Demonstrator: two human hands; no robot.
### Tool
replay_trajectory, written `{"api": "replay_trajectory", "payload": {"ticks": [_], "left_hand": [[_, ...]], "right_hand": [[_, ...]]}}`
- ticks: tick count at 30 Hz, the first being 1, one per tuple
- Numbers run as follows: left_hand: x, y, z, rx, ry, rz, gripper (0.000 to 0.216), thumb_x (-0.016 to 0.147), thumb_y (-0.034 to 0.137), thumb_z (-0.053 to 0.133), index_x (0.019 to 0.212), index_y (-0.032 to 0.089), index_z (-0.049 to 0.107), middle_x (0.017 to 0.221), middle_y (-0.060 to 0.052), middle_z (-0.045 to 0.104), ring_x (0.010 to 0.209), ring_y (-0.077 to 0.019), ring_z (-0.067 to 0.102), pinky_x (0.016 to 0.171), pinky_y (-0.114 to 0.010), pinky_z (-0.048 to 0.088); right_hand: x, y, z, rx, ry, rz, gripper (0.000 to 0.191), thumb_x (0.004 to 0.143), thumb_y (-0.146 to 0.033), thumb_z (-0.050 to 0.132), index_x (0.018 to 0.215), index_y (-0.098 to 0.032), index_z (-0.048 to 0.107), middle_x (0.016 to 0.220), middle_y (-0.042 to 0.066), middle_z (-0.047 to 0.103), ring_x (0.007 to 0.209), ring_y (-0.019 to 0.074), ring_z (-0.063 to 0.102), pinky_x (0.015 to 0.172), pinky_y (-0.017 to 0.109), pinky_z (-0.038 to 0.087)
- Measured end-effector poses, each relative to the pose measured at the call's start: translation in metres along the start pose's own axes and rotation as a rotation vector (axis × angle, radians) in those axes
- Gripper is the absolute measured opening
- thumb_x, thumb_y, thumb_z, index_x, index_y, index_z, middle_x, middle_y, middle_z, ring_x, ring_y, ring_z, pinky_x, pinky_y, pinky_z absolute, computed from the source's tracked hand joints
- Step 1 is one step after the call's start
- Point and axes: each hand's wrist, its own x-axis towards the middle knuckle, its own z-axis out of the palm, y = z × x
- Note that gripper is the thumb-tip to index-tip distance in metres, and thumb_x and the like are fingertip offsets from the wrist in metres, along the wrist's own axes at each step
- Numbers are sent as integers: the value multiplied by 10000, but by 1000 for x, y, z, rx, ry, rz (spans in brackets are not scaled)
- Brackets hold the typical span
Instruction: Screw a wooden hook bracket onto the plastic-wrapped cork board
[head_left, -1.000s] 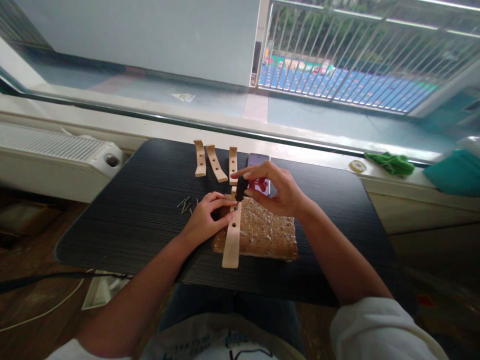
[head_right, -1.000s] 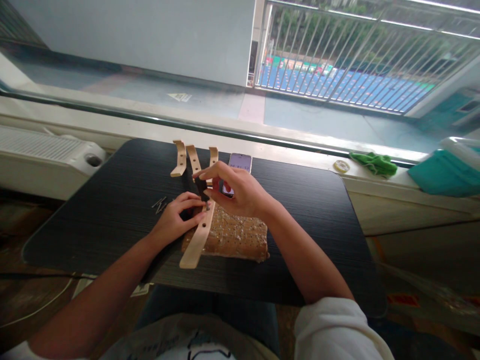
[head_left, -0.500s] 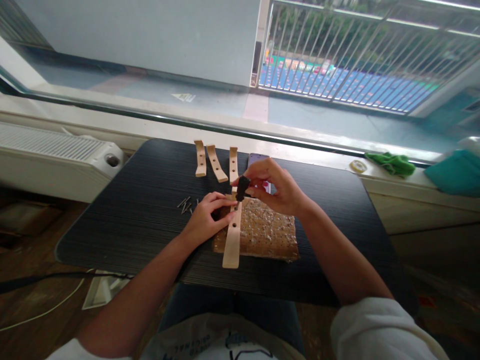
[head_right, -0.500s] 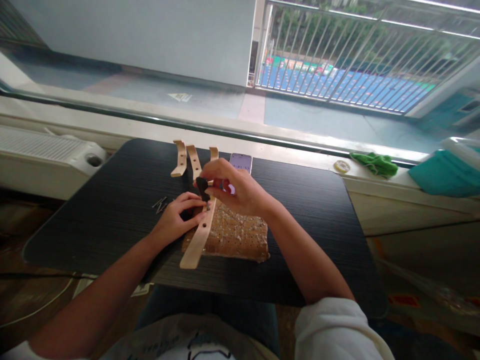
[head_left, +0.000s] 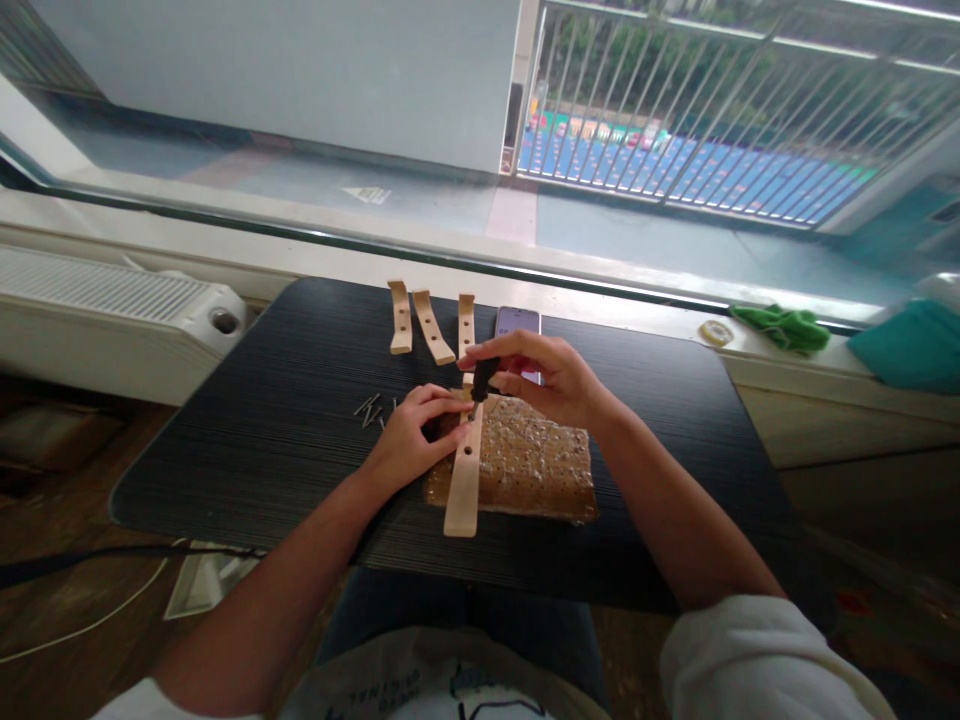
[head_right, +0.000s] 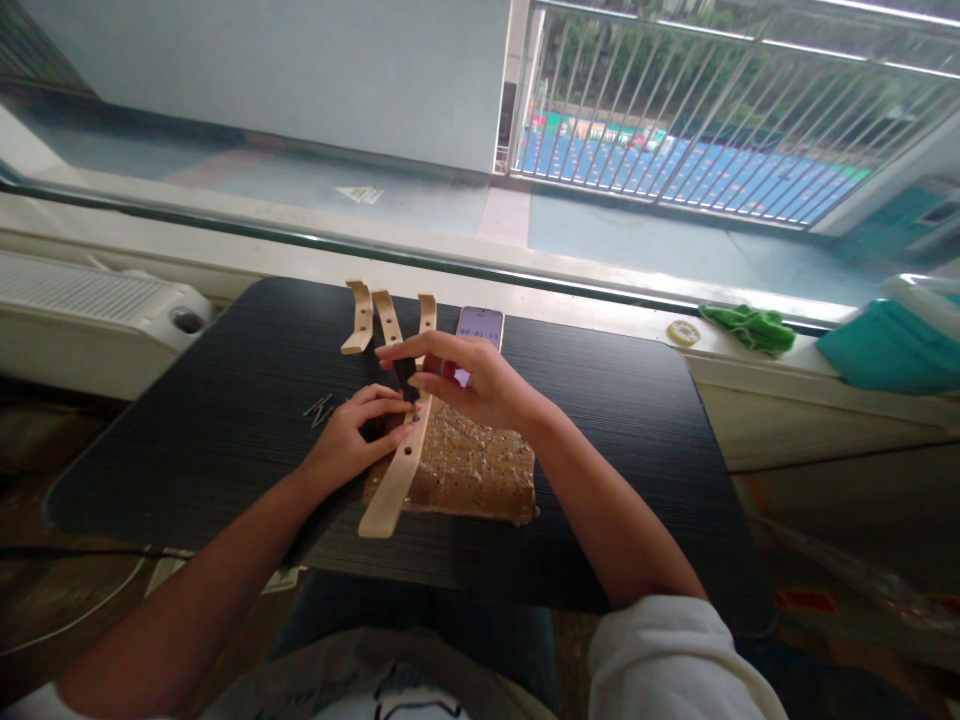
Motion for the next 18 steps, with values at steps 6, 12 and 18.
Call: {"api": "replay_trajectory", "payload": {"ticks": [6,12,18], "left_hand": [[0,1,0,-6,-1,-8,215,798,297,634,970,201,719,959,-50,611,940,-213,588,886,-380,490],[0,0,0,-2,-7,-24,219,797,305,628,975,213,718,962,-46,612,929,-212,588,878,-381,496],[0,0,0,-3,-4,-6,212,796,287,636,969,199,720,948,-46,608,918,-208,590,871,-371,494]], "right_hand": [[0,0,-1,15,-14,20,285,911,-304,532,1175,-204,570,914,6,663,713,58,583,631,211,458],[0,0,0,16,29,31,278,875,-307,597,1130,-194,604,811,-13,642,615,46,523,559,201,423],[2,1,2,1,107,-36,239,831,-277,663,1047,-177,641,720,-32,613,549,37,451,506,193,386]]}}
